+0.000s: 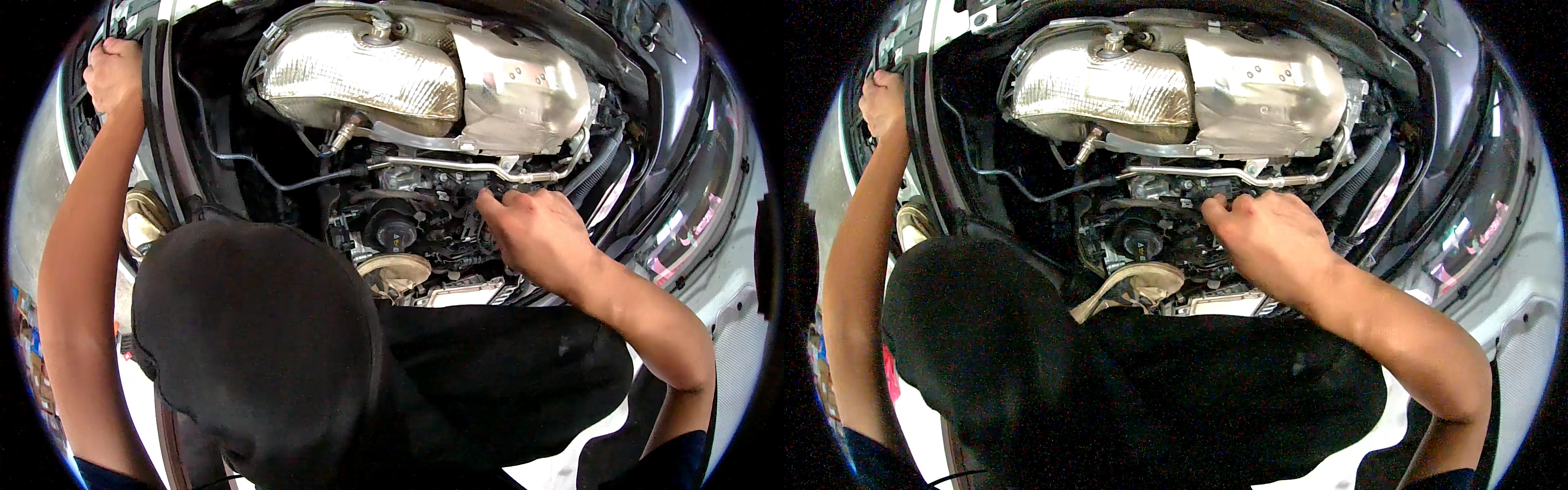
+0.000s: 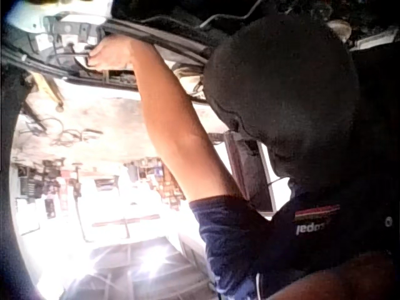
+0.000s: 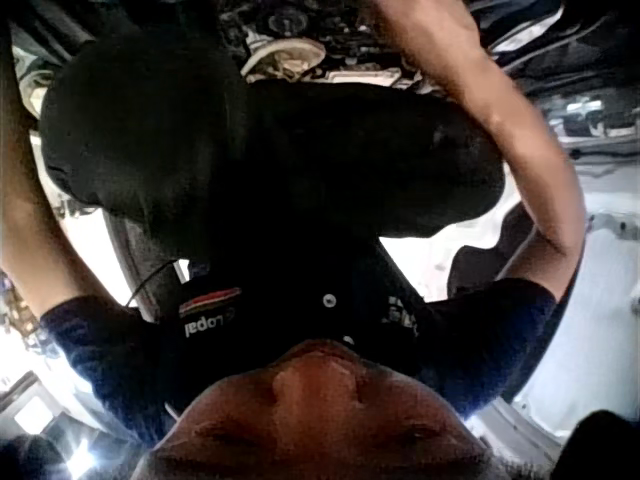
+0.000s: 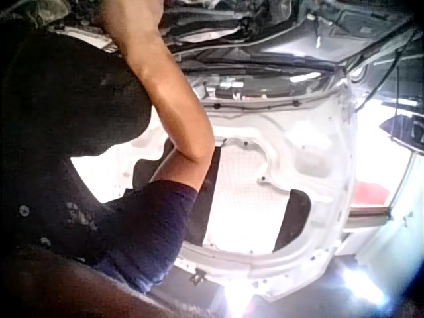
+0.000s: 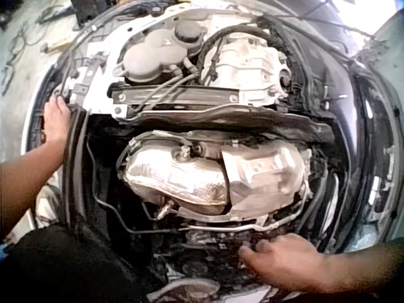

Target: The person uses a screwdriver and pliers to disconnect electrical connectors and hoses from a car engine. They manipulate various parts of the engine block and surrounding components by hand and with tools while leaning over the front of the vehicle.

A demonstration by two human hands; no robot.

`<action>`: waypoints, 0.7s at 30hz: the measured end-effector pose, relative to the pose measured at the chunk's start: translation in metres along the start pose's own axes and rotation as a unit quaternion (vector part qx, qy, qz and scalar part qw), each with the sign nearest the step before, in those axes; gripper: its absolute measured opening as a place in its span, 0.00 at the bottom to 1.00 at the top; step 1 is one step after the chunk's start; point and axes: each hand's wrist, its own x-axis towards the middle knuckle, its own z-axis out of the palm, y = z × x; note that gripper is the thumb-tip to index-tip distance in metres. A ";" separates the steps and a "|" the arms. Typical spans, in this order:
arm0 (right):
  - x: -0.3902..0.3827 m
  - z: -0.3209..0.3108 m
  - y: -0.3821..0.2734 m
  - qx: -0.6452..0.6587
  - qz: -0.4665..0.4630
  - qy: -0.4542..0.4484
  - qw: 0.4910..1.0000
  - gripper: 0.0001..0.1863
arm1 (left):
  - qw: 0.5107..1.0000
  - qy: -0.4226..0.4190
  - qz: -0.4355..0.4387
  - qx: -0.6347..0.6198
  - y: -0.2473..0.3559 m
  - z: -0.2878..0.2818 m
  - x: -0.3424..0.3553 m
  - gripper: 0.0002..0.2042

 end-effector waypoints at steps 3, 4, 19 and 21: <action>-0.006 0.011 0.008 -0.002 -0.004 -0.011 1.000 0.15 | 1.000 -0.012 0.019 0.014 -0.012 0.006 0.005 0.27; -0.006 0.010 0.008 -0.001 0.003 -0.016 1.000 0.15 | 1.000 0.013 0.006 0.000 -0.010 0.008 0.002 0.27; 0.024 0.007 -0.003 -0.022 -0.012 -0.002 1.000 0.10 | 1.000 -0.008 0.009 -0.012 -0.008 0.003 0.002 0.29; 0.024 0.009 -0.001 -0.032 -0.010 0.007 0.999 0.09 | 1.000 -0.011 0.011 -0.013 -0.007 0.003 0.003 0.29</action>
